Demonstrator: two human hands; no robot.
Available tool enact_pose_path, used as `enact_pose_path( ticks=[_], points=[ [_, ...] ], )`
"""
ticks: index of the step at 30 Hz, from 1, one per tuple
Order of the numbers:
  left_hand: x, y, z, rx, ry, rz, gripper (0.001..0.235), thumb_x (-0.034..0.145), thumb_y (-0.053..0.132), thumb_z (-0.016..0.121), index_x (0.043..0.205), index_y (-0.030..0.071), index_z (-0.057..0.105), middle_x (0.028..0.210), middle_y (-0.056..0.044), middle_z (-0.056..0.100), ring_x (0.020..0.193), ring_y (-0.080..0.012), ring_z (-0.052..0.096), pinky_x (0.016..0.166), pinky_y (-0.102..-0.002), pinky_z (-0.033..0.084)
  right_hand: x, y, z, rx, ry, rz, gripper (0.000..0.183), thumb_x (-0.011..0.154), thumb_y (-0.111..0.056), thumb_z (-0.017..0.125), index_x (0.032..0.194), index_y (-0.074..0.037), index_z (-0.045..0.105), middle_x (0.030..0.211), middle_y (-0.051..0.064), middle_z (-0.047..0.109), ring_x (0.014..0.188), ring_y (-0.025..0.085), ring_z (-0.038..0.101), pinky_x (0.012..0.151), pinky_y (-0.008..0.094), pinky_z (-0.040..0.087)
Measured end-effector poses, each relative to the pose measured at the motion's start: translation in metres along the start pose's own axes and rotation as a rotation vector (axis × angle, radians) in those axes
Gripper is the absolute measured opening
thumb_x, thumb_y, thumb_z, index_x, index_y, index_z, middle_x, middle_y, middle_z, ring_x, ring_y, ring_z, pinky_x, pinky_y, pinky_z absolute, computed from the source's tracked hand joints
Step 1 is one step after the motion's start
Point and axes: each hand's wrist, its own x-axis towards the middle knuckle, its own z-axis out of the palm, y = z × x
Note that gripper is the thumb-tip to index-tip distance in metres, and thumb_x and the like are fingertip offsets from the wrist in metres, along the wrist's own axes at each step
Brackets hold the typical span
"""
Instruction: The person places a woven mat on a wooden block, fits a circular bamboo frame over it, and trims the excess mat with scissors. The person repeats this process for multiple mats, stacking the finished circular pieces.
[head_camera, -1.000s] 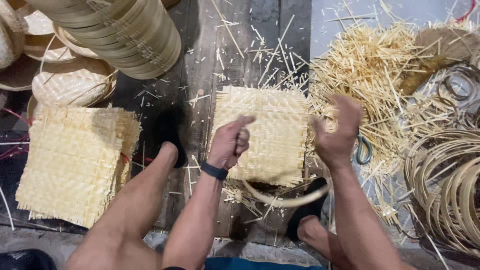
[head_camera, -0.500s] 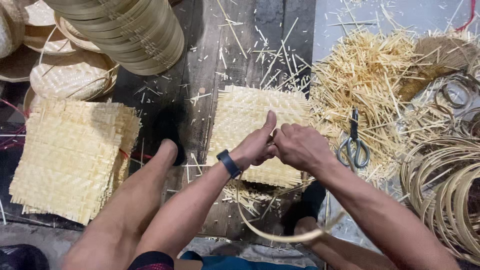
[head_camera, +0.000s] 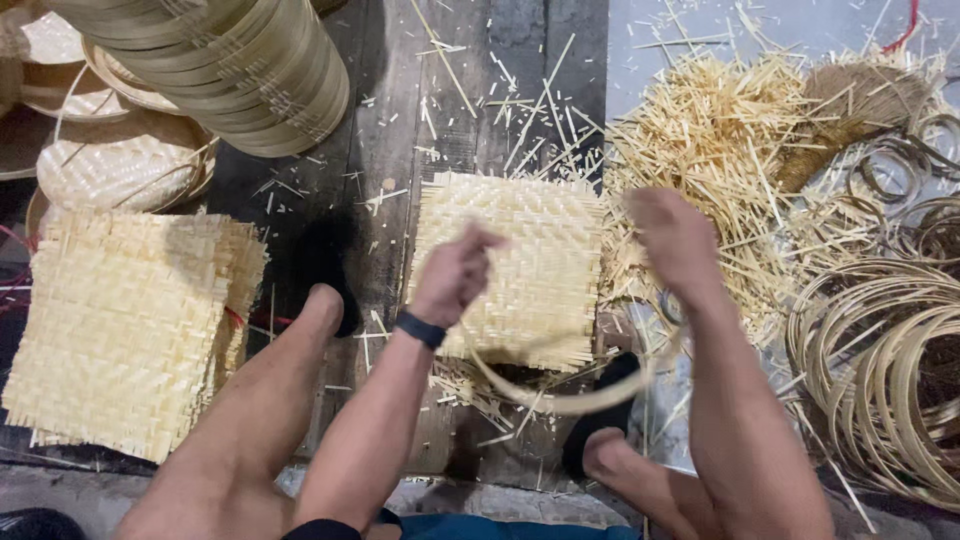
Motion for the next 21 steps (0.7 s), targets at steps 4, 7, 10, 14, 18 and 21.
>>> enact_pose_path(
  ticks=[4,7,10,14,18,21],
  points=[
    [0.014,-0.012,-0.033,-0.686,-0.049,0.211,0.050,0.107,0.049,0.055,0.102,0.002,0.069,0.058,0.006,0.044,0.052,-0.0057,0.041,0.045,-0.023,0.032,-0.005,0.050,-0.007,0.942,-0.036,-0.013,0.039,0.105,-0.030,0.053,0.141,-0.015,0.060,0.091,0.012,0.069,0.071,0.018,0.069,0.059,0.032,0.059],
    [0.012,-0.004,-0.035,-0.611,0.005,0.171,0.042,0.102,0.040,0.056,0.096,0.000,0.069,0.058,0.002,0.049,0.054,-0.0091,0.046,0.046,-0.025,0.037,-0.001,0.087,0.013,1.234,-0.069,-0.121,0.039,0.108,-0.021,0.059,0.145,-0.008,0.059,0.084,0.009,0.067,0.059,0.012,0.061,0.050,0.027,0.050],
    [0.007,0.023,-0.043,-0.360,0.142,0.032,0.036,0.097,0.032,0.056,0.091,-0.001,0.070,0.058,0.001,0.052,0.049,-0.0084,0.044,0.041,-0.023,0.035,0.006,0.109,0.018,1.176,-0.087,-0.119,0.037,0.109,-0.018,0.062,0.142,-0.001,0.060,0.081,0.007,0.065,0.055,0.009,0.054,0.047,0.023,0.042],
    [0.011,0.027,-0.049,-0.365,0.102,0.026,0.039,0.102,0.034,0.064,0.077,0.004,0.063,0.051,0.006,0.041,0.040,-0.0049,0.034,0.033,-0.021,0.026,0.009,0.111,0.016,1.043,-0.151,-0.061,0.037,0.107,-0.017,0.065,0.139,0.001,0.064,0.075,0.004,0.063,0.052,0.006,0.049,0.043,0.021,0.038],
    [0.020,0.003,-0.058,-0.428,0.116,0.083,0.038,0.104,0.033,0.062,0.077,0.007,0.060,0.053,0.006,0.040,0.042,-0.0043,0.033,0.035,-0.020,0.025,0.006,0.094,0.024,0.988,-0.079,-0.122,0.038,0.107,-0.019,0.062,0.140,0.001,0.063,0.076,0.008,0.065,0.053,0.011,0.055,0.044,0.023,0.042],
    [0.027,-0.013,-0.065,-0.720,0.088,0.214,0.039,0.108,0.040,0.059,0.088,0.007,0.060,0.055,0.007,0.035,0.044,-0.0065,0.031,0.037,-0.023,0.027,-0.004,0.091,0.037,1.068,-0.007,-0.025,0.044,0.101,-0.017,0.060,0.143,-0.006,0.056,0.080,0.008,0.068,0.062,0.014,0.066,0.055,0.029,0.057]
  ],
)
